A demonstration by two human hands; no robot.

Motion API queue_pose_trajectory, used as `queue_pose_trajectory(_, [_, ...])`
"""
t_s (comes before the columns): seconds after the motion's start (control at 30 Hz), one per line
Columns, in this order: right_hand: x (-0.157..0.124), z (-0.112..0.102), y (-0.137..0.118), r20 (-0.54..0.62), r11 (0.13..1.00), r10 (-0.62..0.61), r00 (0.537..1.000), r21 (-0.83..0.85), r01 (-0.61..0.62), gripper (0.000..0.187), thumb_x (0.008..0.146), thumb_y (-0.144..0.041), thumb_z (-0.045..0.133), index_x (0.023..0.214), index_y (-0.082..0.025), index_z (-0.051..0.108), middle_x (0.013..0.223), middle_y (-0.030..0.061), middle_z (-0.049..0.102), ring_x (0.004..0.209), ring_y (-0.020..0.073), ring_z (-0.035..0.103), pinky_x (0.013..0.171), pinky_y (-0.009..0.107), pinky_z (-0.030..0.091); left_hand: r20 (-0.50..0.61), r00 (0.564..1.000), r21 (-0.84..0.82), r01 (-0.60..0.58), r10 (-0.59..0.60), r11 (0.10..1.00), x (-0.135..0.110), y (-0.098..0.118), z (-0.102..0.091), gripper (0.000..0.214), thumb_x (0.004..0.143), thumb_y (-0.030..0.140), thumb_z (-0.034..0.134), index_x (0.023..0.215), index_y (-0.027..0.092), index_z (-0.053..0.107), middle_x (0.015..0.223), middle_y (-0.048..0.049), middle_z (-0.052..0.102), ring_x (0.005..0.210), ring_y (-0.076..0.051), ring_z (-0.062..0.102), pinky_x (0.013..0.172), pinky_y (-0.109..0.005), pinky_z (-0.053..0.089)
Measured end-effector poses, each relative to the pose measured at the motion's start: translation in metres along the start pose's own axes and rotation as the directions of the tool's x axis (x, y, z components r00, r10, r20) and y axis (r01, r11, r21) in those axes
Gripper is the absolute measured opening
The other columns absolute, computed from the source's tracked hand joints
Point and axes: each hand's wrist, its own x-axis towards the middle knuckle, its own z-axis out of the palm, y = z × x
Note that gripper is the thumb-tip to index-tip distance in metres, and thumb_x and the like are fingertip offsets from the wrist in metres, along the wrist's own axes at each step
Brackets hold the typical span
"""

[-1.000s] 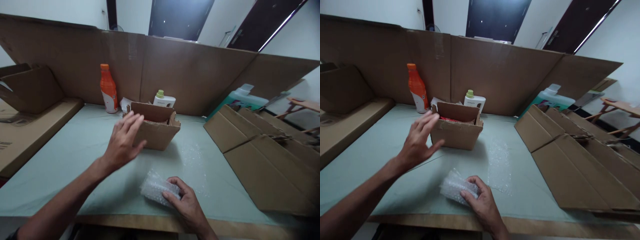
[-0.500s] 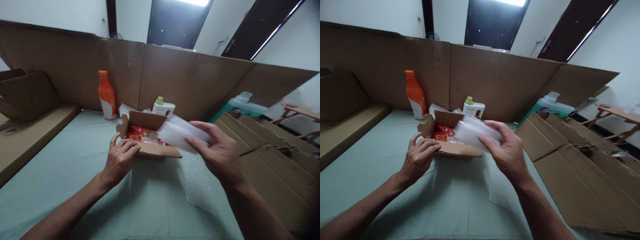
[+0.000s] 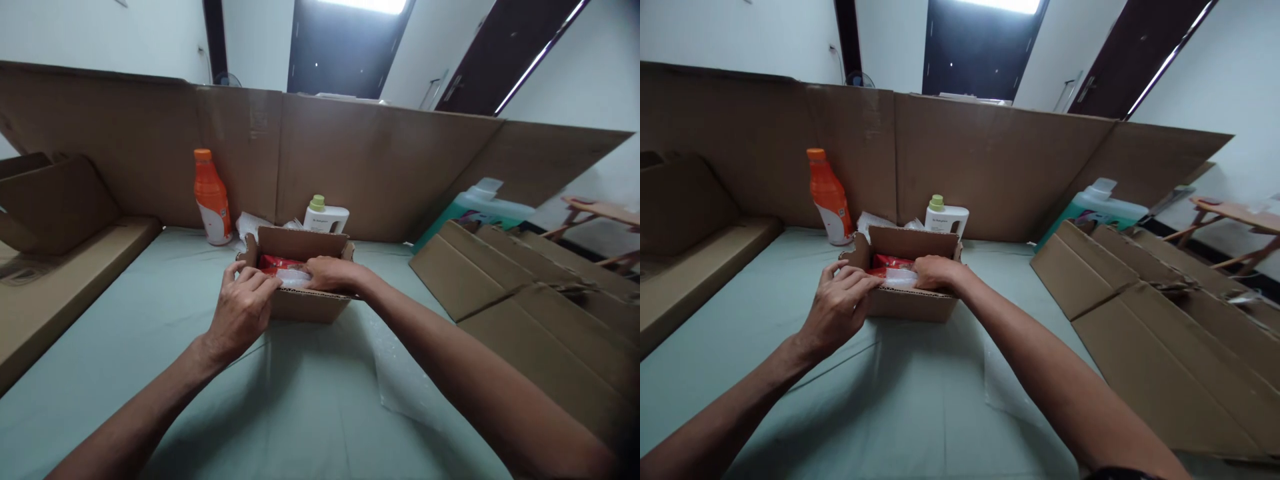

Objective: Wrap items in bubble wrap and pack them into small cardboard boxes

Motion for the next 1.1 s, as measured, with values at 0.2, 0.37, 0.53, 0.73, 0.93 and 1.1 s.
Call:
queue_pose_trajectory(0.2, [0.014,-0.003,-0.001,0.102,0.999,-0.035,0.994,-0.020,0.037,0.033,0.080,-0.033,0.067,0.104,-0.013,0.078,0.096,0.0147,0.079,0.077,0.0243,0.071,0.060,0.028,0.044,0.022,1.000,-0.016,0.001,-0.001,1.000,-0.001,-0.001,0.001,0.025,0.090,0.004,0.049,0.102,0.017,0.067,0.092,-0.0048,0.074,0.088,-0.023,0.065,0.102,-0.050,0.039])
queue_pose_trajectory(0.37, [0.016,-0.001,-0.008,0.069,1.000,0.017,0.997,-0.023,-0.016,0.038,0.075,-0.030,0.072,0.106,-0.009,0.077,0.101,0.0198,0.077,0.082,0.0284,0.071,0.058,0.029,0.041,0.022,1.000,-0.016,0.001,-0.001,1.000,0.000,-0.005,0.003,0.026,0.090,0.004,0.049,0.102,0.017,0.068,0.092,-0.0050,0.074,0.087,-0.024,0.065,0.101,-0.050,0.040])
queue_pose_trajectory(0.53, [-0.003,-0.009,0.004,-0.058,0.999,-0.028,0.998,0.023,0.030,0.040,0.081,-0.037,0.069,0.116,-0.018,0.071,0.107,0.0096,0.076,0.092,0.0245,0.068,0.064,0.025,0.040,0.020,1.000,-0.027,-0.007,0.007,1.000,0.002,-0.007,0.005,0.025,0.090,0.005,0.048,0.100,0.017,0.068,0.092,-0.0060,0.075,0.088,-0.024,0.065,0.099,-0.049,0.042])
queue_pose_trajectory(0.73, [-0.004,-0.015,0.005,-0.020,0.996,-0.090,0.996,0.020,0.090,0.027,0.093,-0.028,0.054,0.110,-0.018,0.072,0.102,0.0043,0.077,0.086,0.0168,0.069,0.065,0.021,0.044,0.018,1.000,-0.033,0.007,-0.006,0.999,0.001,-0.005,0.005,0.026,0.090,0.004,0.048,0.101,0.017,0.068,0.091,-0.0062,0.074,0.087,-0.024,0.065,0.099,-0.048,0.042])
queue_pose_trajectory(0.93, [0.005,-0.010,-0.017,-0.095,0.982,0.081,0.992,-0.161,-0.096,0.034,0.076,-0.026,0.074,0.104,-0.008,0.077,0.105,0.0226,0.076,0.097,0.0342,0.071,0.077,0.035,0.052,0.055,0.998,-0.042,0.005,-0.002,0.999,0.002,-0.007,0.003,0.026,0.090,0.005,0.049,0.102,0.017,0.069,0.092,-0.0060,0.074,0.088,-0.024,0.064,0.100,-0.048,0.042])
queue_pose_trajectory(1.1, [-0.020,-0.016,-0.021,-0.270,0.969,0.068,0.960,-0.210,-0.128,0.034,0.086,-0.025,0.062,0.115,-0.011,0.074,0.117,0.0232,0.072,0.112,0.0376,0.067,0.088,0.041,0.050,0.037,0.999,-0.045,-0.003,0.004,0.999,0.001,-0.007,0.005,0.027,0.090,0.005,0.049,0.102,0.017,0.070,0.091,-0.0068,0.073,0.087,-0.023,0.063,0.100,-0.047,0.043])
